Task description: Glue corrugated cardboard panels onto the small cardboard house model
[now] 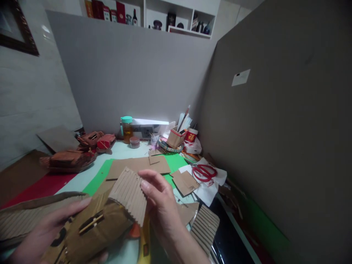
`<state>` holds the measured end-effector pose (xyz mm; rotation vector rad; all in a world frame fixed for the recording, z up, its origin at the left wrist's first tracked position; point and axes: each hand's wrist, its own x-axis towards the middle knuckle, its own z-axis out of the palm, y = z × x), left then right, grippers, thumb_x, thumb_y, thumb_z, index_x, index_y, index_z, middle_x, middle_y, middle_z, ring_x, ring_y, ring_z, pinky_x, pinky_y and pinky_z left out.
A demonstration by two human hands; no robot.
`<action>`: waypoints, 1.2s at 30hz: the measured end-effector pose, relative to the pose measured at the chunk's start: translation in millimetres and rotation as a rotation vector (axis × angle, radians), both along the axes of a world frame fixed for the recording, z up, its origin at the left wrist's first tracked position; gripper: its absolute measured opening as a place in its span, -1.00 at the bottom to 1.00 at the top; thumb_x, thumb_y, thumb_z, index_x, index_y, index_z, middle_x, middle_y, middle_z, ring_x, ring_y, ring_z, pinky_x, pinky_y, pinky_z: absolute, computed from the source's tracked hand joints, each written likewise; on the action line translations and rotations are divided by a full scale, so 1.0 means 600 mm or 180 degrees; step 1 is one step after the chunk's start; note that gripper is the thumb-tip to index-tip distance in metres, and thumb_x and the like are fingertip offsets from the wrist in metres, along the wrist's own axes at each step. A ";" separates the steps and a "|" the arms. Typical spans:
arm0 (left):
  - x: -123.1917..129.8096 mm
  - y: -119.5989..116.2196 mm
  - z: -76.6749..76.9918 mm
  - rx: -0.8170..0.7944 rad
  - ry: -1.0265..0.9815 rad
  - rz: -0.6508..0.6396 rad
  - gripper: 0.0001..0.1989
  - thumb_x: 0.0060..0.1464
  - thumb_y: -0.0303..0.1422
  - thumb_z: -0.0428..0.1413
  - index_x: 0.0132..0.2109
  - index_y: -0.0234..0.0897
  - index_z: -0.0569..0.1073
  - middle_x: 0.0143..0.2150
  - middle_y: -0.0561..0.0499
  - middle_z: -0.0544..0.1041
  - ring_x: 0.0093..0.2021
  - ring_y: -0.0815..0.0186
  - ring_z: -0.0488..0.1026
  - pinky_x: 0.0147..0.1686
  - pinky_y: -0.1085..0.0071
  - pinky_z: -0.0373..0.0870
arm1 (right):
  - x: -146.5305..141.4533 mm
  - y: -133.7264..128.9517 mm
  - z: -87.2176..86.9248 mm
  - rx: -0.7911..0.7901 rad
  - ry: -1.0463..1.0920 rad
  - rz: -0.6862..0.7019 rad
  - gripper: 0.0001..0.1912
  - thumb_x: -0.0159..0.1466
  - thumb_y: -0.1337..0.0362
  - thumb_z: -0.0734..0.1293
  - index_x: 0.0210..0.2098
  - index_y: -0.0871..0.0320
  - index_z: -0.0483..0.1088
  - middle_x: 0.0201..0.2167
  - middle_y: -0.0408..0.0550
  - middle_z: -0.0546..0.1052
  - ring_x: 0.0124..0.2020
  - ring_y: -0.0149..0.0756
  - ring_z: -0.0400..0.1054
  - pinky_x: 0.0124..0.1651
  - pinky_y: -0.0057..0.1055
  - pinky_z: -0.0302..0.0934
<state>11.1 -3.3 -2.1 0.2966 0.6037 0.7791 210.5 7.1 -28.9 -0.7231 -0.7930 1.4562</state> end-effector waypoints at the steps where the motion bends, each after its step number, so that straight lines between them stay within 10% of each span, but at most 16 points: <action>1: 0.002 -0.001 0.003 0.0004 0.0010 0.0027 -0.94 0.12 -0.48 0.27 -0.25 -0.39 0.65 -0.28 -0.24 0.70 -0.37 -0.06 0.69 -0.37 -0.07 0.68 | -0.002 -0.001 -0.004 0.0017 -0.0021 -0.0024 -0.66 0.10 0.15 0.54 -0.14 0.04 0.55 -0.17 -0.10 0.58 -0.19 -0.26 0.46 -0.16 -0.46 0.31; 21: 0.011 -0.003 0.009 -0.0073 0.0428 0.0391 -0.77 0.25 -0.42 0.14 -0.32 -0.41 0.64 -0.40 -0.19 0.71 -0.48 0.03 0.65 -0.47 0.01 0.67 | -0.011 -0.030 0.034 0.0756 -0.2252 -0.0433 -0.73 0.42 0.11 0.24 -0.07 0.03 0.53 -0.05 -0.06 0.58 -0.01 -0.12 0.42 0.10 -0.25 0.20; 36: 0.009 -0.014 0.011 -0.0129 0.0910 -0.0146 -0.79 0.07 -0.41 0.27 -0.11 -0.38 0.60 -0.30 -0.24 0.71 -0.47 0.04 0.65 -0.54 0.13 0.61 | 0.010 -0.017 0.017 0.1389 -0.1298 0.0049 -0.68 0.33 0.42 0.30 -0.14 -0.13 0.60 -0.13 -0.24 0.57 -0.04 -0.33 0.42 0.05 -0.42 0.23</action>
